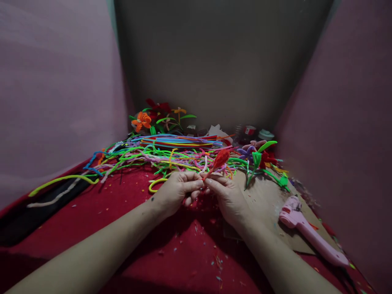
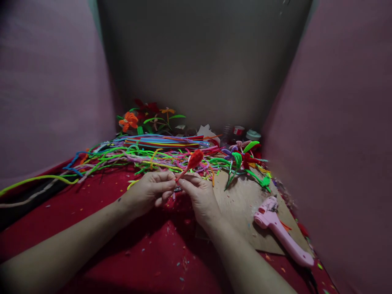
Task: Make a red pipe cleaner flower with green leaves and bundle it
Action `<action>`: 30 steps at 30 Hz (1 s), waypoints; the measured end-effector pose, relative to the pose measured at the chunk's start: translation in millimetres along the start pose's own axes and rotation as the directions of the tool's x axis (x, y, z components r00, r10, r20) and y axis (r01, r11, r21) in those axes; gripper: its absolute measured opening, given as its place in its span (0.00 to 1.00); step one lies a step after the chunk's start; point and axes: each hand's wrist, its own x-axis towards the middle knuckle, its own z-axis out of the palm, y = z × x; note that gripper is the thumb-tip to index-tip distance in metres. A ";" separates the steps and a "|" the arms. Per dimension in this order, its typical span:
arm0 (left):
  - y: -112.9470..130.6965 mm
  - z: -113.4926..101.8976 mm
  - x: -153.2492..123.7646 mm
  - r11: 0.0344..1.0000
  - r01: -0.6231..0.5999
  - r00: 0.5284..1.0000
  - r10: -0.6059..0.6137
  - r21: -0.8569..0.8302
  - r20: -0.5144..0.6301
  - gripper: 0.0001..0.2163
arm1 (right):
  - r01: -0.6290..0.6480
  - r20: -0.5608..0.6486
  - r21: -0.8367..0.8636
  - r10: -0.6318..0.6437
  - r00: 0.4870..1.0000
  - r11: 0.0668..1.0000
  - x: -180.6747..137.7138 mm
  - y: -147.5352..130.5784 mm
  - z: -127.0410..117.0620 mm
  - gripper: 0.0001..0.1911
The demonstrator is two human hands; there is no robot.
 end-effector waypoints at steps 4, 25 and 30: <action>-4.1 -6.6 3.7 0.955 0.161 0.960 -0.092 -0.248 0.266 0.08 | -0.024 0.066 0.077 0.019 0.998 0.997 -0.1 -1.7 0.9 0.09; 2.1 7.5 -3.3 0.971 -0.048 0.991 0.075 0.233 -0.110 0.09 | 0.079 -0.072 -0.092 -0.086 0.994 0.993 0.5 3.7 -0.9 0.05; -4.7 0.6 1.5 0.989 0.056 0.997 -0.050 -0.138 0.050 0.10 | 0.041 -0.015 -0.018 -0.041 0.999 0.999 1.2 7.1 -2.2 0.07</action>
